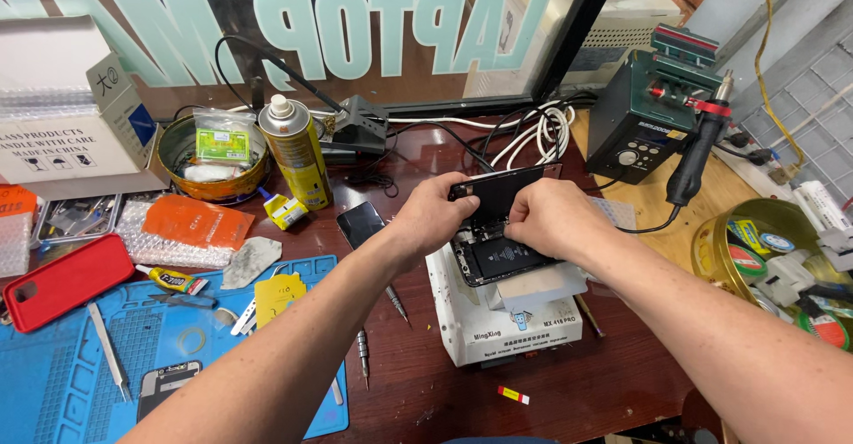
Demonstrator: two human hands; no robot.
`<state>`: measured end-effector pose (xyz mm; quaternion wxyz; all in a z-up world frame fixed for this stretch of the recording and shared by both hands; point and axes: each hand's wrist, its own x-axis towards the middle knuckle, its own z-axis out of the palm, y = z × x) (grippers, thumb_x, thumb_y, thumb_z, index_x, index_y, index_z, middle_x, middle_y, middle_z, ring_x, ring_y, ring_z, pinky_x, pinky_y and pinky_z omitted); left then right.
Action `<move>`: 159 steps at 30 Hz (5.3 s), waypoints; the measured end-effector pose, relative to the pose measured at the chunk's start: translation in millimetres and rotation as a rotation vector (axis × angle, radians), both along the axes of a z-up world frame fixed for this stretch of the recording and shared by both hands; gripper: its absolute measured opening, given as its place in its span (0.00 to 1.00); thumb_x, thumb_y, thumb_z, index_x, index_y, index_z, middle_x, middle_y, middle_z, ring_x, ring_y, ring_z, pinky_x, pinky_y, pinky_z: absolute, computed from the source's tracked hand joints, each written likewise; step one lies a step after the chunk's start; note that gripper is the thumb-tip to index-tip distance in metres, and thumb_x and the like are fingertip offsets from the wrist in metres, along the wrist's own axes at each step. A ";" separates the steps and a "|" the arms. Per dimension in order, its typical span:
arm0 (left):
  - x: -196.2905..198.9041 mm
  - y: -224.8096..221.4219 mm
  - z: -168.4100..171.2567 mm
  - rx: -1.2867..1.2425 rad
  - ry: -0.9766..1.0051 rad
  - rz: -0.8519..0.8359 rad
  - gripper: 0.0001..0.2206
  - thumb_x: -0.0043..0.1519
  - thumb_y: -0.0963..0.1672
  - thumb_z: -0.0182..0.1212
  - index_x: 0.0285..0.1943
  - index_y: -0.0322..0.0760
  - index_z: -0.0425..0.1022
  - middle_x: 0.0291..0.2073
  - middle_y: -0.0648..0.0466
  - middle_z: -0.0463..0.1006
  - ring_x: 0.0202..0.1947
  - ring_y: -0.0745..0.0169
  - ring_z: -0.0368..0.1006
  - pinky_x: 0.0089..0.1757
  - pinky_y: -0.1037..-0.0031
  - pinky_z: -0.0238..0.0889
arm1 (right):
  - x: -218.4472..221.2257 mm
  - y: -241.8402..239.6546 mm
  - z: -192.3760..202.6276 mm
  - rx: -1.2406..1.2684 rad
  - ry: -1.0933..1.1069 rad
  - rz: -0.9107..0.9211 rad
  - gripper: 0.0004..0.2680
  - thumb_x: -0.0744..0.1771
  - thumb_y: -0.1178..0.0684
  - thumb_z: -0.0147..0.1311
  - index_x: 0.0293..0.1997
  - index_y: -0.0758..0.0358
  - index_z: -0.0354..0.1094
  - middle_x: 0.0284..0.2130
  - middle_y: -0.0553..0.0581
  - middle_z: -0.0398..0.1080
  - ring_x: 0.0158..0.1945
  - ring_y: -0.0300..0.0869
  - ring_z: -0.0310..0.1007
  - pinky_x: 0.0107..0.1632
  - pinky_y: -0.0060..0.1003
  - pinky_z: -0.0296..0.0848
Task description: The person disassembles a smartphone by removing screws and prying open the casing. They detach the screen assembly from the frame and set it aside, then continue to remove internal components using a screwdriver and a prying tool.
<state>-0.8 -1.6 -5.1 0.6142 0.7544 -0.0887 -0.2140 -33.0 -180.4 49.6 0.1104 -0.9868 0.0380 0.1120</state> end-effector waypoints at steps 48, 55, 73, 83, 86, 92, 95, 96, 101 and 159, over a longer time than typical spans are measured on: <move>6.5 -0.3 -18.5 -0.095 -0.019 0.062 0.09 0.65 0.44 0.59 0.50 0.35 0.78 0.33 0.59 0.76 0.34 0.72 0.68 0.40 0.75 0.65 | 2.9 -42.5 18.6 0.017 -0.353 -0.081 0.08 0.63 0.46 0.62 0.35 0.58 0.81 0.28 0.61 0.79 0.36 0.54 0.80 0.46 0.45 0.77; 16.7 19.5 12.6 -0.348 0.143 0.100 0.10 0.64 0.42 0.59 0.52 0.34 0.77 0.35 0.56 0.77 0.34 0.66 0.73 0.40 0.69 0.69 | -1.4 -63.8 23.2 0.318 -0.578 -0.021 0.11 0.65 0.49 0.60 0.49 0.60 0.77 0.37 0.57 0.80 0.40 0.41 0.81 0.45 0.38 0.77; -68.8 20.1 -0.2 -0.133 0.428 0.406 0.10 0.65 0.44 0.59 0.50 0.32 0.75 0.34 0.51 0.76 0.31 0.60 0.73 0.38 0.64 0.69 | 17.2 -169.0 -33.2 1.764 0.162 -0.351 0.04 0.73 0.51 0.52 0.45 0.57 0.68 0.37 0.46 0.74 0.40 0.36 0.75 0.49 0.38 0.75; -98.4 -9.4 -43.8 -0.396 0.621 0.451 0.09 0.58 0.37 0.62 0.46 0.36 0.75 0.39 0.52 0.80 0.40 0.58 0.76 0.45 0.62 0.74 | 4.0 -195.7 -68.5 1.704 0.164 -0.598 0.06 0.71 0.47 0.52 0.48 0.54 0.69 0.39 0.45 0.74 0.46 0.36 0.73 0.55 0.41 0.70; -104.8 -16.0 -47.1 -0.465 0.609 0.474 0.11 0.57 0.36 0.63 0.48 0.38 0.74 0.39 0.53 0.80 0.39 0.61 0.76 0.44 0.65 0.74 | 0.8 -195.4 -72.4 1.736 0.162 -0.595 0.06 0.71 0.47 0.52 0.47 0.55 0.69 0.39 0.46 0.74 0.46 0.37 0.73 0.54 0.42 0.71; -106.2 -33.8 -46.9 -0.465 0.560 0.599 0.13 0.56 0.37 0.66 0.45 0.41 0.70 0.36 0.57 0.78 0.36 0.65 0.73 0.41 0.68 0.73 | -0.5 -200.1 -76.9 1.809 0.183 -0.542 0.07 0.71 0.47 0.53 0.48 0.56 0.70 0.39 0.47 0.74 0.45 0.37 0.73 0.53 0.40 0.72; -103.5 -38.7 -44.8 -0.495 0.511 0.614 0.12 0.56 0.37 0.66 0.45 0.40 0.70 0.35 0.54 0.78 0.33 0.65 0.72 0.38 0.69 0.71 | -0.7 -203.0 -76.6 1.797 0.178 -0.553 0.07 0.71 0.47 0.53 0.48 0.56 0.70 0.39 0.46 0.74 0.44 0.37 0.73 0.52 0.40 0.72; -102.7 -39.0 -43.9 -0.499 0.509 0.626 0.12 0.56 0.37 0.65 0.45 0.39 0.70 0.35 0.54 0.78 0.33 0.64 0.73 0.38 0.69 0.72 | -1.1 -204.2 -76.0 1.781 0.175 -0.555 0.07 0.71 0.47 0.53 0.48 0.56 0.70 0.38 0.46 0.74 0.44 0.37 0.73 0.53 0.41 0.72; -100.4 -42.8 -40.4 -0.523 0.499 0.662 0.10 0.58 0.36 0.61 0.46 0.36 0.69 0.35 0.51 0.78 0.33 0.63 0.77 0.34 0.73 0.71 | -4.9 -212.0 -75.5 1.769 0.171 -0.561 0.06 0.71 0.47 0.52 0.47 0.55 0.70 0.36 0.45 0.74 0.43 0.37 0.73 0.52 0.43 0.71; -65.4 54.2 61.9 -0.616 0.153 0.226 0.15 0.66 0.40 0.53 0.61 0.30 0.74 0.36 0.54 0.79 0.30 0.70 0.74 0.40 0.66 0.77 | -35.5 -25.8 27.2 1.568 0.471 -0.076 0.14 0.70 0.54 0.46 0.59 0.71 0.69 0.43 0.57 0.78 0.42 0.39 0.77 0.48 0.36 0.77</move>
